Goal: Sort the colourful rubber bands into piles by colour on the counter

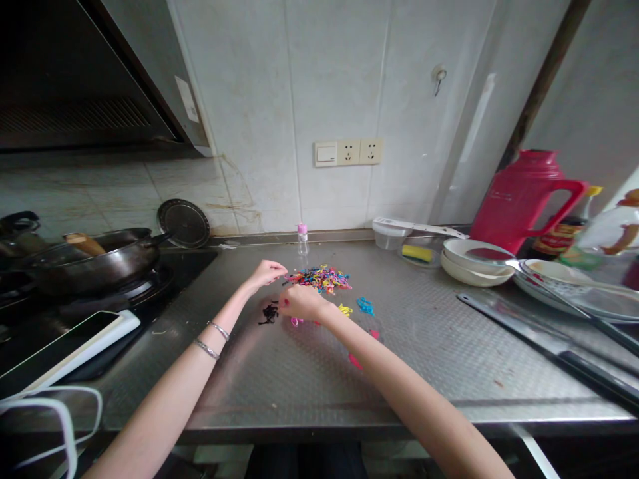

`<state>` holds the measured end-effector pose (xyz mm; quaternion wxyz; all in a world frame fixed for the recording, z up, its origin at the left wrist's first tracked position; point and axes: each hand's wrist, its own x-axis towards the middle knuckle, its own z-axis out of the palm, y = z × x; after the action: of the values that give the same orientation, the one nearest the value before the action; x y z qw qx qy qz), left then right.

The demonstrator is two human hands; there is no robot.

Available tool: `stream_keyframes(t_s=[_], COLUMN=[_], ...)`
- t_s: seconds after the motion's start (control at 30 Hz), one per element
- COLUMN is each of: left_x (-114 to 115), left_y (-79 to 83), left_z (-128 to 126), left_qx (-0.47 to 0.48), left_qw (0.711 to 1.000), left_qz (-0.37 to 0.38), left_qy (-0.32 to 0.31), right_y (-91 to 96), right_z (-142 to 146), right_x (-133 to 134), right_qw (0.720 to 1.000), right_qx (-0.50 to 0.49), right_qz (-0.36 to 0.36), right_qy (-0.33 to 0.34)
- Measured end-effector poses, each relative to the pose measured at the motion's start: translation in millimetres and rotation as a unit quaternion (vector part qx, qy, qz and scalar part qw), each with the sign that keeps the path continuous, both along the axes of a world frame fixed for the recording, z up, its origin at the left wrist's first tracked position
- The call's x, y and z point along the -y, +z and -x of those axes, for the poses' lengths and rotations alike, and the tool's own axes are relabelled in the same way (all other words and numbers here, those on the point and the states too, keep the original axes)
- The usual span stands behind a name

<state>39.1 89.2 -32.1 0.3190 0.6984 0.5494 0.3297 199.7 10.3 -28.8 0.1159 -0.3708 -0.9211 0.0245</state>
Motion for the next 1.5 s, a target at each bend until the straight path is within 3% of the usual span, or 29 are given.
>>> stream_keyframes(t_s=[0.23, 0.37, 0.43, 0.57, 0.83, 1.03, 1.1, 1.23, 1.5], left_x=[-8.6, -9.3, -9.9, -9.8, -9.7, -6.2, 0.0, 16.8, 32.4], left_y=[-18.5, -22.7, -24.6, -26.6, -27.1, -5.2, 7.3, 27.4, 37.1], left_z=[9.1, 11.2, 11.0, 9.1, 8.1, 20.7, 26.9, 35.3, 33.3], left_qx=[-0.169, -0.209, -0.214, -0.219, -0.248, -0.218, -0.206, -0.225, -0.228], left_qw=[0.984, 0.975, 0.974, 0.973, 0.966, 0.969, 0.965, 0.93, 0.91], left_qz=[-0.063, -0.068, -0.068, -0.076, -0.071, -0.024, 0.036, 0.169, 0.25], left_qy=[-0.002, -0.004, -0.008, -0.014, -0.031, -0.112, -0.157, -0.236, -0.241], right_y=[-1.3, -11.3, -16.9, -24.0, -22.3, -19.3, -18.6, -17.9, -21.0], right_z=[-69.2, -111.4, -126.6, -143.1, -149.2, -153.6, -154.4, -154.5, -156.9], right_x=[-24.8, -40.6, -45.7, -49.5, -43.9, -42.7, -42.7, -42.8, -44.3], right_qw=[0.991, 0.974, 0.967, 0.96, 0.957, 0.956, 0.955, 0.952, 0.954], right_qx=[-0.074, -0.108, -0.138, -0.168, -0.143, -0.131, -0.125, -0.114, -0.125], right_qz=[0.002, -0.003, -0.007, -0.005, -0.02, -0.01, -0.006, -0.007, -0.002], right_qy=[-0.108, -0.2, -0.212, -0.225, -0.252, -0.263, -0.269, -0.282, -0.274])
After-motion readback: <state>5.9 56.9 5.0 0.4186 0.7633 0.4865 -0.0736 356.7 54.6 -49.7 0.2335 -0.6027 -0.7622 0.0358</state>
